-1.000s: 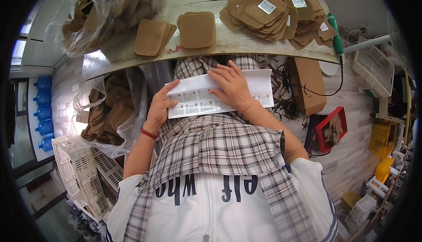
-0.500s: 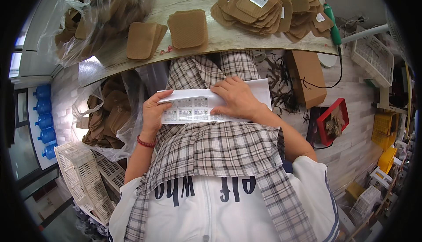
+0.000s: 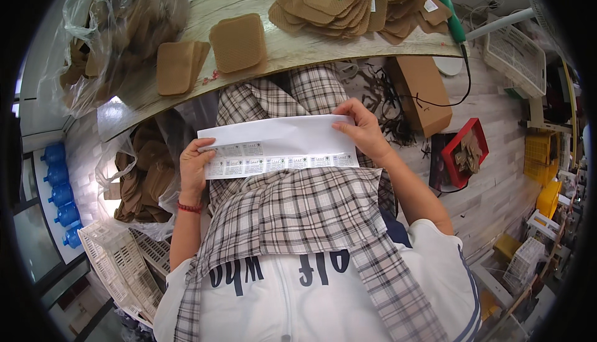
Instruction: The person takes brown textured pads from a plastic bag, peels labels from a sheet, and sticks them onto the pads. The labeled pads are stacked on the table.
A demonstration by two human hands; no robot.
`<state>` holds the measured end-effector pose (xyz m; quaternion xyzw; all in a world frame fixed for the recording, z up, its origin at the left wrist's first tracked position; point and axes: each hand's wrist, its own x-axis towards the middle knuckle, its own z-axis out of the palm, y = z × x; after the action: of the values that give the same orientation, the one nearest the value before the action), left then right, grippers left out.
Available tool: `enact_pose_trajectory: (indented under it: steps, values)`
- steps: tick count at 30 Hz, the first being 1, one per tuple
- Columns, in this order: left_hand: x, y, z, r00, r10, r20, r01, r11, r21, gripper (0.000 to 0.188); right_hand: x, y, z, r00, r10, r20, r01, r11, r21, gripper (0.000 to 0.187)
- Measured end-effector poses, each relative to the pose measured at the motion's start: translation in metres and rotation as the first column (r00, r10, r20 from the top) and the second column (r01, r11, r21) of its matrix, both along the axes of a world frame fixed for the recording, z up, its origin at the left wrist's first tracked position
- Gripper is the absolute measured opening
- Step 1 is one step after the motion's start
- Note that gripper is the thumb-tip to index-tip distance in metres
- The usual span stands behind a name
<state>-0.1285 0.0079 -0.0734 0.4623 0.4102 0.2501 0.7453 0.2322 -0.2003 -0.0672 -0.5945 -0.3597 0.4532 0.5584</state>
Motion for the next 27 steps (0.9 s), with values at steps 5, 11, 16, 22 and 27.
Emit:
enact_pose_trajectory:
  steps: [5,11,16,22,27]
  values:
    - [-0.005,-0.004,-0.008,0.996,0.084,0.029,-0.083,0.996,-0.014,0.028,-0.004,-0.022,0.002,0.996,-0.079,-0.037,0.075,0.993,-0.093,0.032]
    - [-0.002,-0.004,-0.006,0.997,0.016,0.071,-0.013,0.999,-0.044,0.035,-0.005,-0.007,0.024,0.982,-0.043,-0.186,0.001,0.976,-0.216,0.053]
    - [0.005,-0.011,0.01,0.999,-0.028,-0.043,0.029,0.999,0.03,0.048,-0.005,0.002,0.029,0.992,-0.021,-0.126,-0.002,0.983,-0.181,0.062]
    - [0.008,-0.015,0.019,0.998,0.054,-0.014,-0.053,0.997,0.065,0.055,-0.003,0.007,0.034,0.995,-0.098,0.026,0.101,0.972,-0.212,0.059]
    - [0.004,-0.014,0.025,0.997,0.074,0.014,-0.074,0.994,0.082,0.056,0.002,0.007,0.036,0.993,-0.115,0.032,0.119,0.978,-0.173,0.051]
